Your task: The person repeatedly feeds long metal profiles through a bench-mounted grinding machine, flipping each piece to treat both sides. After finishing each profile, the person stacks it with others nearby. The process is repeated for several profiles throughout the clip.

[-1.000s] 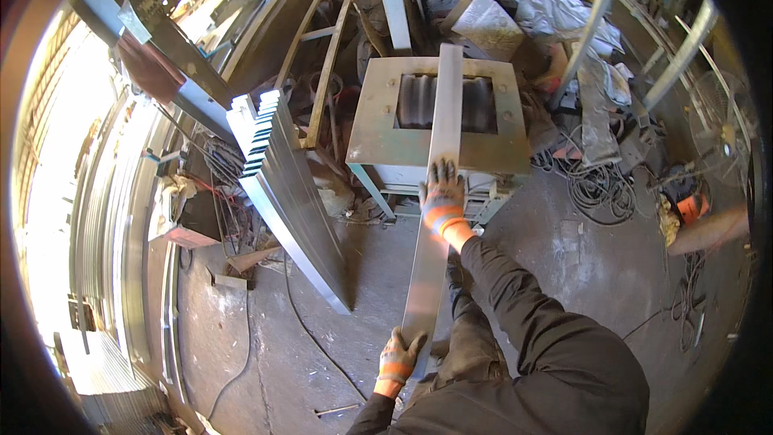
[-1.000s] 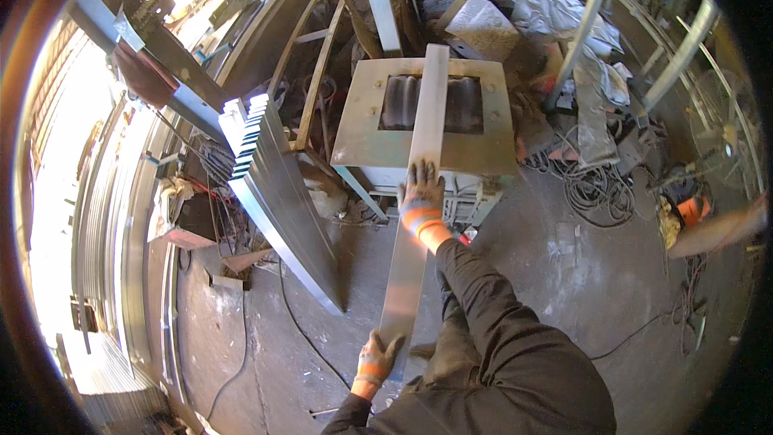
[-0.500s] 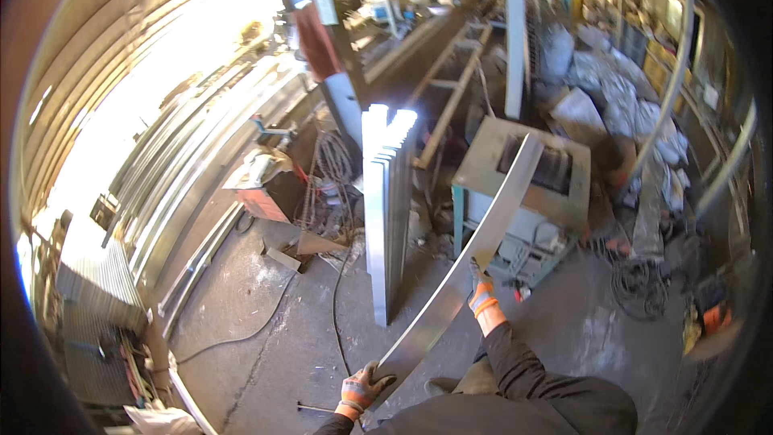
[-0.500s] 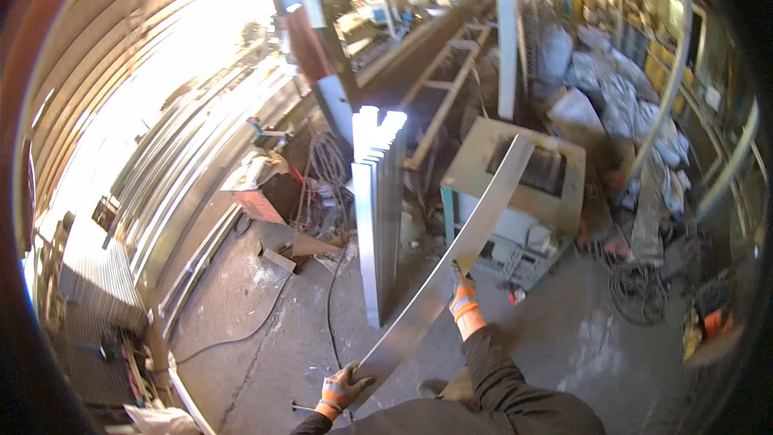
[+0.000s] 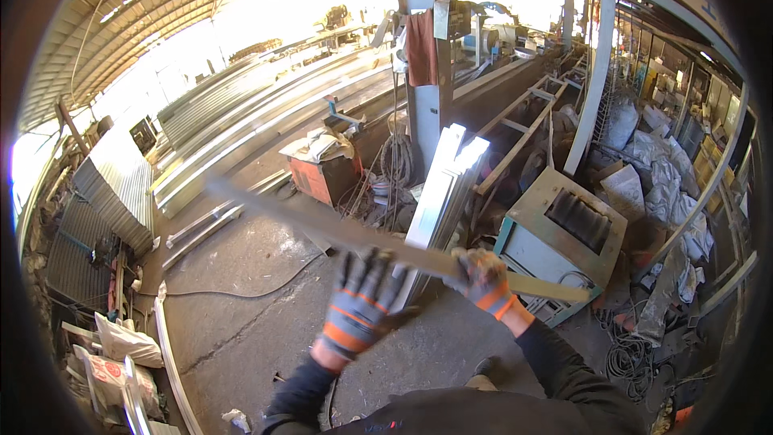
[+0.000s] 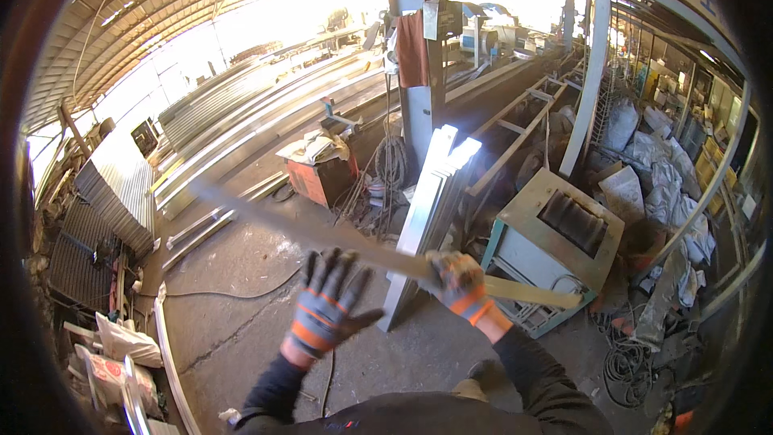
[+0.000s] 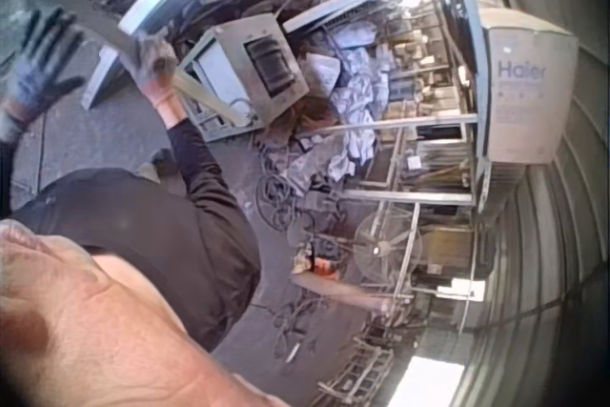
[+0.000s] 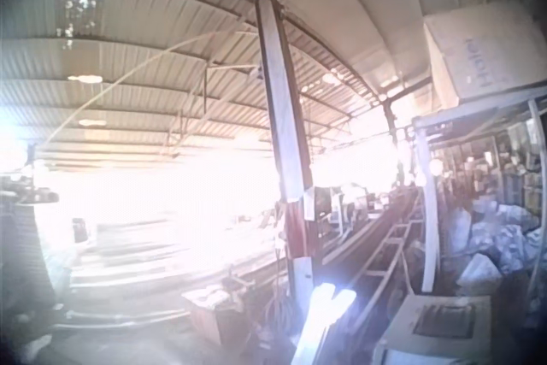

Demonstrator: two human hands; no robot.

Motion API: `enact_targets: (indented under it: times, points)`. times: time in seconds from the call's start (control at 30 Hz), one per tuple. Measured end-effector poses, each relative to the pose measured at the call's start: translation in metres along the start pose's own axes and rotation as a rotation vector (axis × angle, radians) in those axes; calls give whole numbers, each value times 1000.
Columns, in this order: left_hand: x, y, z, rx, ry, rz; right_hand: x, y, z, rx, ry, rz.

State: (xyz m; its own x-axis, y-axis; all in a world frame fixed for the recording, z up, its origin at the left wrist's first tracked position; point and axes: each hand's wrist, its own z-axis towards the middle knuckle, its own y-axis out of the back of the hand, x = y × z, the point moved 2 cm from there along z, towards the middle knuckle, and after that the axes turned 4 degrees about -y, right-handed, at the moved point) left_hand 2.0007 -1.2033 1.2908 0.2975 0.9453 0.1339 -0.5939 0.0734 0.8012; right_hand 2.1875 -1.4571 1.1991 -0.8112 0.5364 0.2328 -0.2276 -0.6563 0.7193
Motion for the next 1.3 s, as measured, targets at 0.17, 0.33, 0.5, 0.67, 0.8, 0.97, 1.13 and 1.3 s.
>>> enact_targets:
  times: [0.17,0.33,0.5,0.67,0.8,0.97,1.13,1.3]
  points:
    - [69,-42,-102,761,162,-66,-75,23,-60,385,283,-124]
    - [-3,-178,-199,1120,668,-1100,-192,40,-101,484,500,-171]
    - [-94,-347,-181,1219,703,-1479,-361,51,-114,499,314,-48]
    - [-190,-482,-37,1169,833,-1582,-577,46,-153,651,-272,-260]
    - [-260,-568,80,943,506,-1534,-737,37,-178,678,-682,-86]
    - [-352,-650,208,935,617,-1701,-868,9,-154,482,-1084,-504]
    - [-378,-683,255,1059,946,-1860,-910,-5,-134,184,-1279,-662]
    - [-349,-634,191,1118,895,-1851,-828,-27,-155,146,-1363,-517]
